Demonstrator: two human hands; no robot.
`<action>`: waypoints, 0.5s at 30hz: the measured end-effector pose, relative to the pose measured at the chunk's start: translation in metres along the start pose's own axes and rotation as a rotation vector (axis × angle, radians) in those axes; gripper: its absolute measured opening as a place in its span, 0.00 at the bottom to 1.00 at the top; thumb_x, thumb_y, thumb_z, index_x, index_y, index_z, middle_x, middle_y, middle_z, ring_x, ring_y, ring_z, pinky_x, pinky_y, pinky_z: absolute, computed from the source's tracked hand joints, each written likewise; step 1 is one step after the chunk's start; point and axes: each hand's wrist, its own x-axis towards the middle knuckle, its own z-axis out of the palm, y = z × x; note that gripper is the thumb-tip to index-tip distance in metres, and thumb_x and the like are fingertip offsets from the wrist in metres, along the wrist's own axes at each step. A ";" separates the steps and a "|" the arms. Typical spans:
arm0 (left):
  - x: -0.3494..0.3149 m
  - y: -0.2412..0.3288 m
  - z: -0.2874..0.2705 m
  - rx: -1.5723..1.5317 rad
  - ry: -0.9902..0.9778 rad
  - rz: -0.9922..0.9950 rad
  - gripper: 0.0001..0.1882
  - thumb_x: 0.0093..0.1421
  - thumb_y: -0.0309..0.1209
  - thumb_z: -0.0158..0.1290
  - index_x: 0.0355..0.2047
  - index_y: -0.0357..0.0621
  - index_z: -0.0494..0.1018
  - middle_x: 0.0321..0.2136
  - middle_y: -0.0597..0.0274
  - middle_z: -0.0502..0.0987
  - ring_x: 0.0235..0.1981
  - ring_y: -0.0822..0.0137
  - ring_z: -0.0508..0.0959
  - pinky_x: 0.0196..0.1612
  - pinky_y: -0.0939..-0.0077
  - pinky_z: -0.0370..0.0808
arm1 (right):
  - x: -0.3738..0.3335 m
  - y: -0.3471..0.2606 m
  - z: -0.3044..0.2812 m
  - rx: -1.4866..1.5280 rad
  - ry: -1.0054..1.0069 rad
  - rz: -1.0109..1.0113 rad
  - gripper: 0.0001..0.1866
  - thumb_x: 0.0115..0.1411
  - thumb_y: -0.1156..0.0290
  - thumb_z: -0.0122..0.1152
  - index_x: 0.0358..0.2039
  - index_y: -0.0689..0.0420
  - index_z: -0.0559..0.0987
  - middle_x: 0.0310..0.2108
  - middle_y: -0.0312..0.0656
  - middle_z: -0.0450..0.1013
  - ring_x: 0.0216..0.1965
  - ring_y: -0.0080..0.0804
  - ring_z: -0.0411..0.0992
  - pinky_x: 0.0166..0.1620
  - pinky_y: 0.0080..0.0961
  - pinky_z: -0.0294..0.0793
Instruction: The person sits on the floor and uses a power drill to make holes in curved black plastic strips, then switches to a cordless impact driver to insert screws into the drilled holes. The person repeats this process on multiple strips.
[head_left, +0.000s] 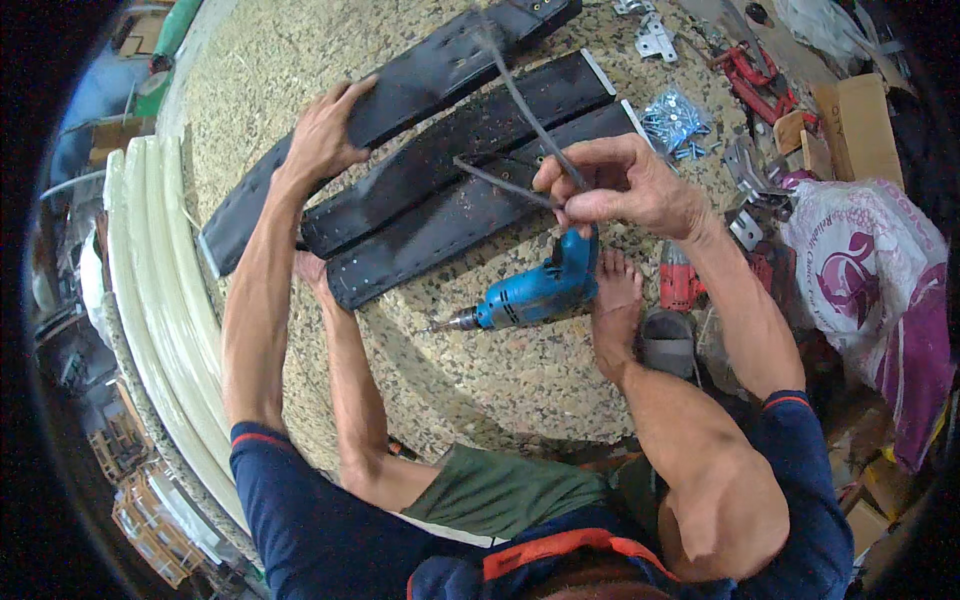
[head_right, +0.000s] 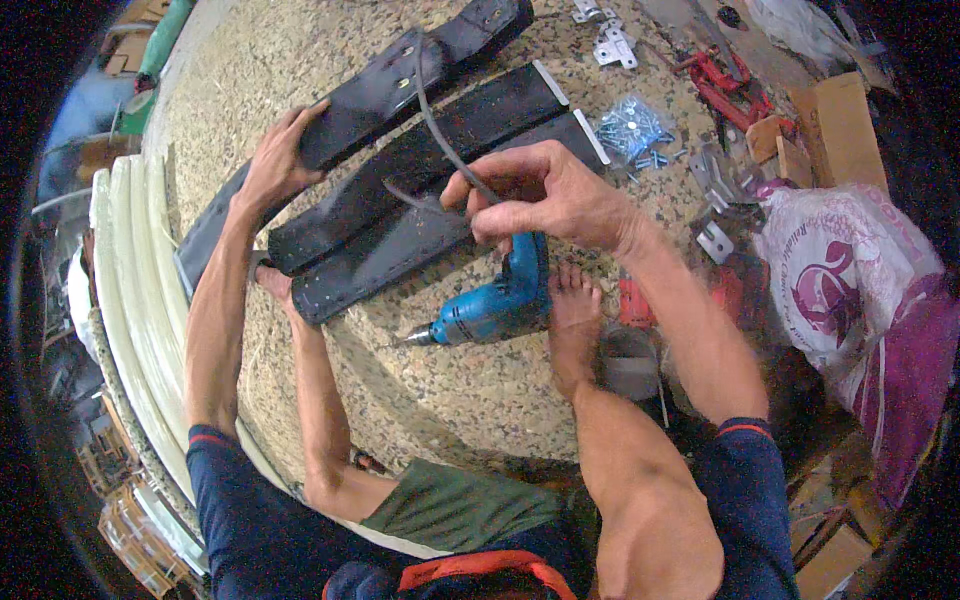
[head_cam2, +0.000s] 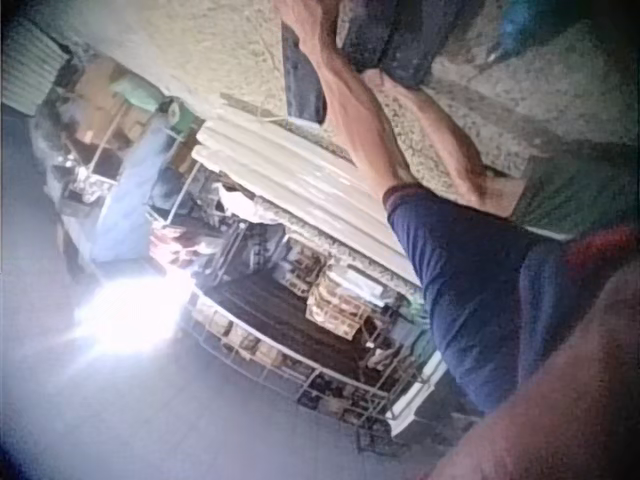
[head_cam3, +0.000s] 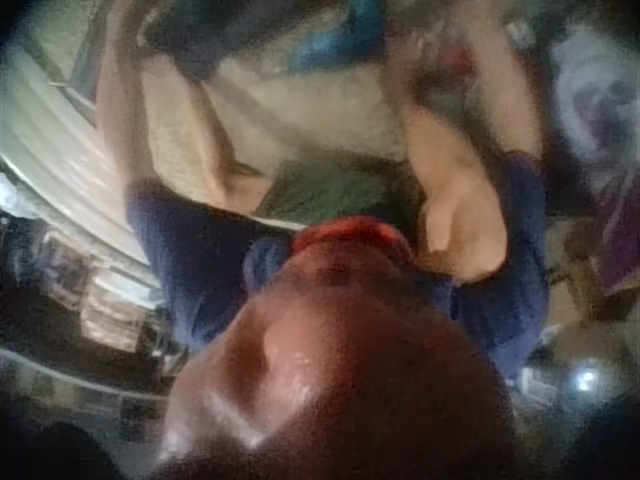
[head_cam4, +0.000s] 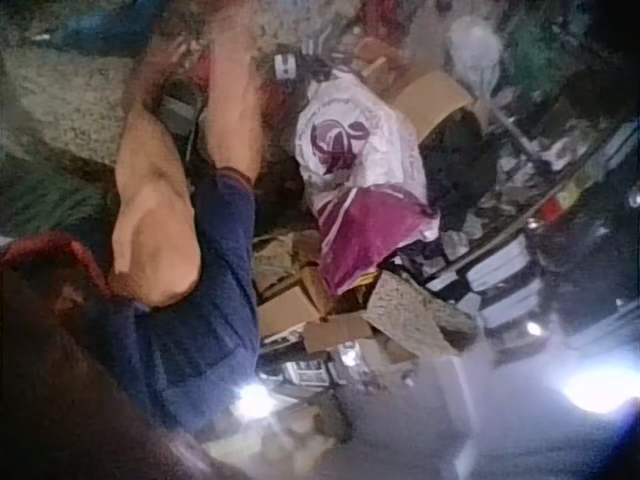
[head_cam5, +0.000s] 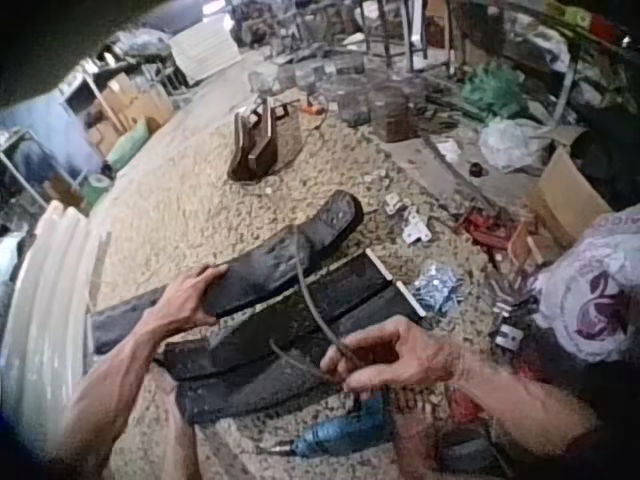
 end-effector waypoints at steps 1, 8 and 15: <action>0.015 0.005 0.012 -0.001 0.007 0.020 0.54 0.37 0.34 0.70 0.68 0.58 0.61 0.58 0.49 0.70 0.59 0.45 0.70 0.62 0.50 0.68 | -0.002 -0.005 0.004 0.077 -0.075 0.024 0.16 0.59 0.75 0.67 0.48 0.61 0.82 0.29 0.34 0.77 0.28 0.18 0.74 0.33 0.18 0.75; 0.090 0.033 0.070 -0.083 0.090 0.113 0.56 0.36 0.33 0.71 0.69 0.61 0.60 0.62 0.48 0.68 0.60 0.41 0.70 0.64 0.51 0.69 | -0.010 -0.010 0.032 -0.187 -0.224 -0.097 0.19 0.56 0.71 0.70 0.48 0.62 0.83 0.38 0.43 0.82 0.40 0.32 0.79 0.48 0.32 0.77; 0.095 0.057 0.111 -0.097 0.449 0.058 0.49 0.44 0.35 0.71 0.68 0.57 0.62 0.65 0.49 0.64 0.61 0.42 0.69 0.64 0.53 0.68 | -0.004 0.017 0.065 -0.448 -0.170 -0.196 0.22 0.55 0.72 0.72 0.50 0.63 0.80 0.35 0.47 0.80 0.35 0.38 0.79 0.41 0.33 0.77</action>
